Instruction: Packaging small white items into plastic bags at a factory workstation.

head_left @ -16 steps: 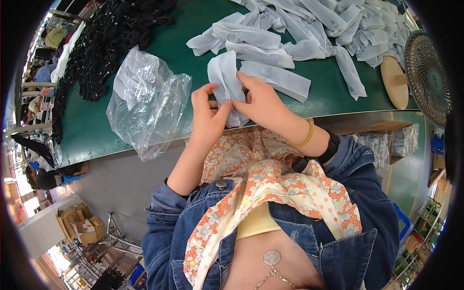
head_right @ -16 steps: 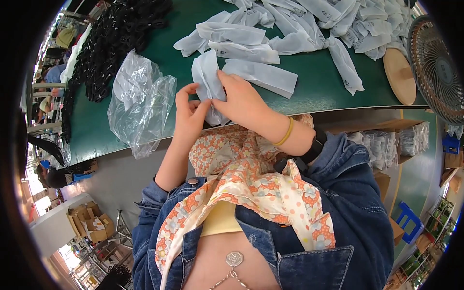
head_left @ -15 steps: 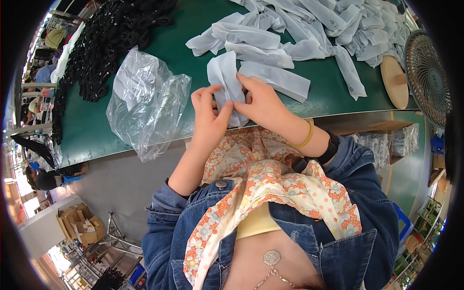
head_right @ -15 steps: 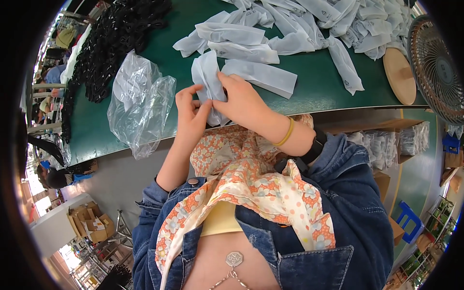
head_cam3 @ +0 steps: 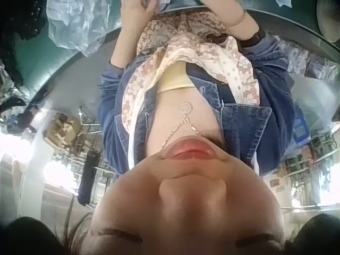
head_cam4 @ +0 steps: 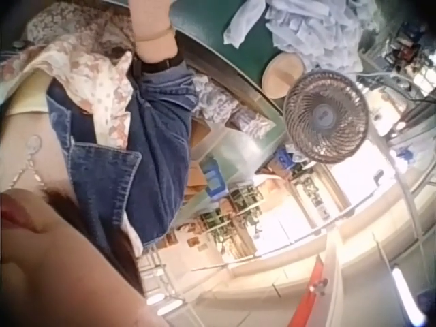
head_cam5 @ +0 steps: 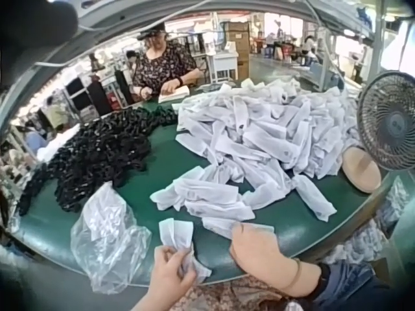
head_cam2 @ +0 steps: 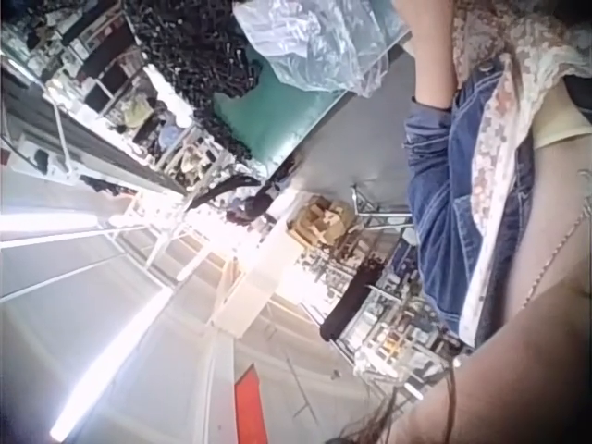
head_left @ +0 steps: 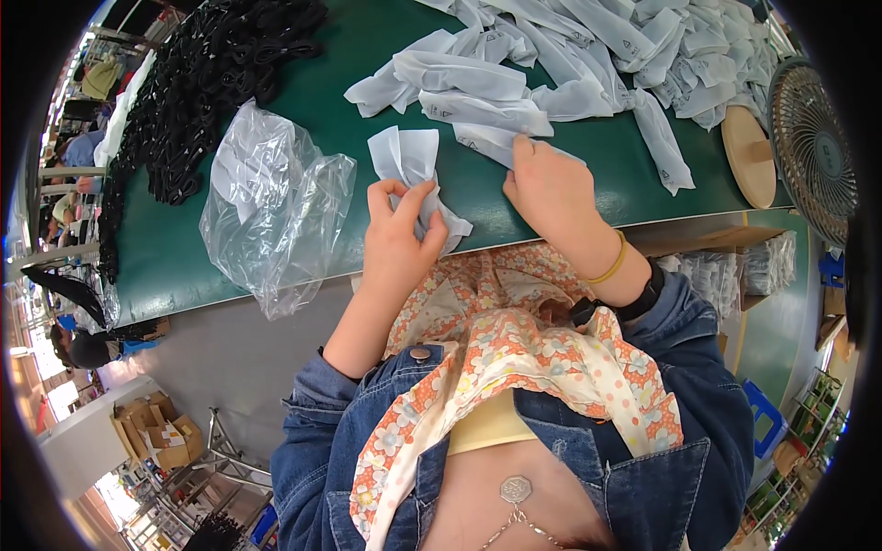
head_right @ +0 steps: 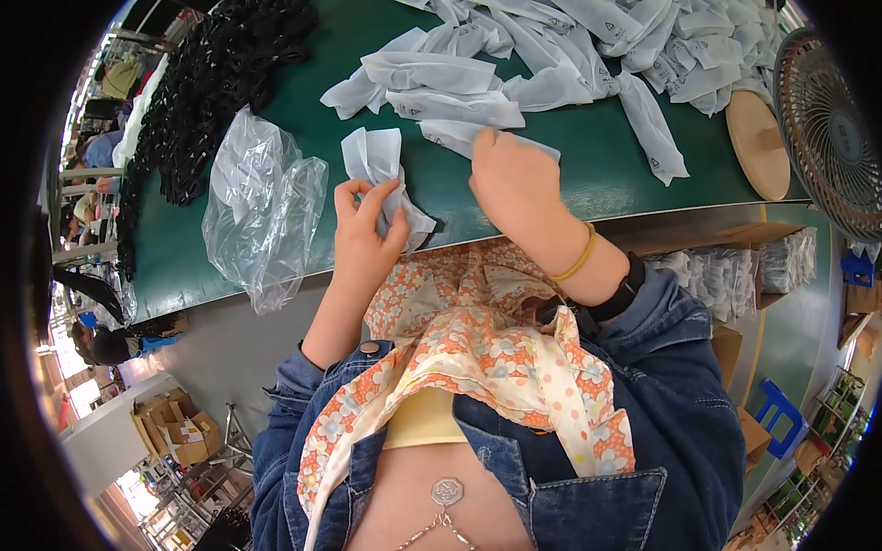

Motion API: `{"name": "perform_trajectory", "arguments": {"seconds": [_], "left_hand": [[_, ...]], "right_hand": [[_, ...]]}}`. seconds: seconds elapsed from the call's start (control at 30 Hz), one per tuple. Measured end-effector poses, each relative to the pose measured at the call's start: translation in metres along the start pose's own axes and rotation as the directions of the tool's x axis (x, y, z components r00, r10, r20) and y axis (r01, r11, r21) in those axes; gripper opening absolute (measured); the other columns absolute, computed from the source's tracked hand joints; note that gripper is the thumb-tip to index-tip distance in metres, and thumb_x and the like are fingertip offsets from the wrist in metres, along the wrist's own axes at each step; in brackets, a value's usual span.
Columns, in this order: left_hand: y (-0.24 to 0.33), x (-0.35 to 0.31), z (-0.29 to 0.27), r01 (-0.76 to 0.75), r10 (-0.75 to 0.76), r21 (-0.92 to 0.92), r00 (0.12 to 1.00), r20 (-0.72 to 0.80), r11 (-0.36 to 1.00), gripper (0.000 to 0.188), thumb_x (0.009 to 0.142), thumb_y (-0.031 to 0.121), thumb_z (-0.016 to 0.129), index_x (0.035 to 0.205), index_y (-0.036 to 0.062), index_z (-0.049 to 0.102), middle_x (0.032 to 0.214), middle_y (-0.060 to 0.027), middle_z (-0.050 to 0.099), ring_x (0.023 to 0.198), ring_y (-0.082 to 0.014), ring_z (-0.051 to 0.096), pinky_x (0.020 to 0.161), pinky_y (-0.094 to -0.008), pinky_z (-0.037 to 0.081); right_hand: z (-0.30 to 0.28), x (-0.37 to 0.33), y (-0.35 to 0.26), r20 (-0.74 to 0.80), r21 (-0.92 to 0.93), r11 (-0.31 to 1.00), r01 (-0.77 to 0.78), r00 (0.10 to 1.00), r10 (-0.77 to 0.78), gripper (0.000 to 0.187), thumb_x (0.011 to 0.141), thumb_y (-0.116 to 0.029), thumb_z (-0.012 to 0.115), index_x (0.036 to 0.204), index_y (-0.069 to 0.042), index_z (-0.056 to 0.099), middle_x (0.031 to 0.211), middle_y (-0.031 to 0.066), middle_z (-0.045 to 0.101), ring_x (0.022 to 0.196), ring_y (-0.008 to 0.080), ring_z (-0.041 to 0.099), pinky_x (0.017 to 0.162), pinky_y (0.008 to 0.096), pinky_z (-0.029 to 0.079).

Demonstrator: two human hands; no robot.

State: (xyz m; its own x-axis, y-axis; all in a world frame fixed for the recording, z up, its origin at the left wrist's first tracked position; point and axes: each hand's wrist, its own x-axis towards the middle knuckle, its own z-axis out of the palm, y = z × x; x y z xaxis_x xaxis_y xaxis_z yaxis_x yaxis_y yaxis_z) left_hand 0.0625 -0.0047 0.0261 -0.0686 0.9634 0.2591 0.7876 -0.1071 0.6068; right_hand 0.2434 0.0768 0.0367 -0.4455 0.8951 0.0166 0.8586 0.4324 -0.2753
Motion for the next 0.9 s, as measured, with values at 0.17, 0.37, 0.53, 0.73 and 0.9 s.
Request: {"name": "perform_trajectory", "arguments": {"seconds": [0.17, 0.37, 0.53, 0.73, 0.9], "left_hand": [[0.004, 0.001, -0.002, 0.035, -0.035, -0.003, 0.999, 0.017, 0.999, 0.034, 0.076, 0.013, 0.064, 0.109, 0.0086, 0.062, 0.104, -0.0130, 0.044, 0.069, -0.0284, 0.057, 0.060, -0.0364, 0.050], [0.001, 0.000, 0.000, 0.023, -0.023, -0.017, 1.000, 0.017, 1.000, 0.033, 0.076, 0.013, 0.064, 0.108, 0.0079, 0.062, 0.104, -0.0136, 0.044, 0.069, -0.0287, 0.057, 0.060, -0.0367, 0.049], [0.000, 0.003, 0.002, 0.001, -0.001, -0.013, 1.000, 0.011, 1.000, 0.034, 0.075, 0.013, 0.064, 0.108, 0.0074, 0.061, 0.105, -0.0141, 0.044, 0.069, -0.0287, 0.058, 0.059, -0.0368, 0.050], [-0.003, 0.000, -0.001, 0.034, -0.033, -0.047, 0.999, 0.023, 0.998, 0.034, 0.075, 0.014, 0.064, 0.108, 0.0075, 0.061, 0.105, -0.0137, 0.044, 0.069, -0.0287, 0.058, 0.060, -0.0370, 0.050], [0.001, 0.001, -0.001, 0.072, -0.070, -0.049, 0.996, 0.053, 0.996, 0.033, 0.075, 0.014, 0.064, 0.108, 0.0078, 0.061, 0.105, -0.0131, 0.045, 0.069, -0.0289, 0.058, 0.060, -0.0374, 0.050]], "right_hand": [[0.003, -0.020, 0.015, -0.122, 0.005, 0.901, 0.434, 0.895, -0.430, 0.027, 0.075, -0.006, 0.059, 0.101, -0.008, 0.059, 0.084, 0.0110, 0.051, 0.075, 0.0283, 0.057, 0.064, 0.0363, 0.048], [-0.001, -0.024, 0.019, -0.117, 0.300, 0.875, 0.381, 0.925, -0.363, 0.033, 0.073, -0.007, 0.062, 0.105, -0.006, 0.055, 0.082, 0.0133, 0.048, 0.074, 0.0306, 0.055, 0.066, 0.0386, 0.047], [0.004, -0.022, -0.002, -0.090, 0.305, 0.938, 0.165, 0.985, -0.144, 0.041, 0.071, -0.007, 0.064, 0.109, -0.004, 0.050, 0.086, 0.0154, 0.049, 0.077, 0.0333, 0.054, 0.070, 0.0395, 0.047], [-0.023, -0.012, 0.034, 0.133, 0.224, 0.952, -0.211, 0.974, 0.185, 0.043, 0.070, -0.005, 0.064, 0.110, -0.002, 0.048, 0.095, 0.0169, 0.053, 0.084, 0.0312, 0.058, 0.075, 0.0371, 0.048], [-0.022, -0.020, 0.045, -0.235, 0.704, 0.705, 0.090, 0.966, 0.112, 0.043, 0.076, -0.006, 0.063, 0.115, 0.000, 0.046, 0.097, 0.0141, 0.056, 0.089, 0.0244, 0.059, 0.079, 0.0327, 0.047]]}}
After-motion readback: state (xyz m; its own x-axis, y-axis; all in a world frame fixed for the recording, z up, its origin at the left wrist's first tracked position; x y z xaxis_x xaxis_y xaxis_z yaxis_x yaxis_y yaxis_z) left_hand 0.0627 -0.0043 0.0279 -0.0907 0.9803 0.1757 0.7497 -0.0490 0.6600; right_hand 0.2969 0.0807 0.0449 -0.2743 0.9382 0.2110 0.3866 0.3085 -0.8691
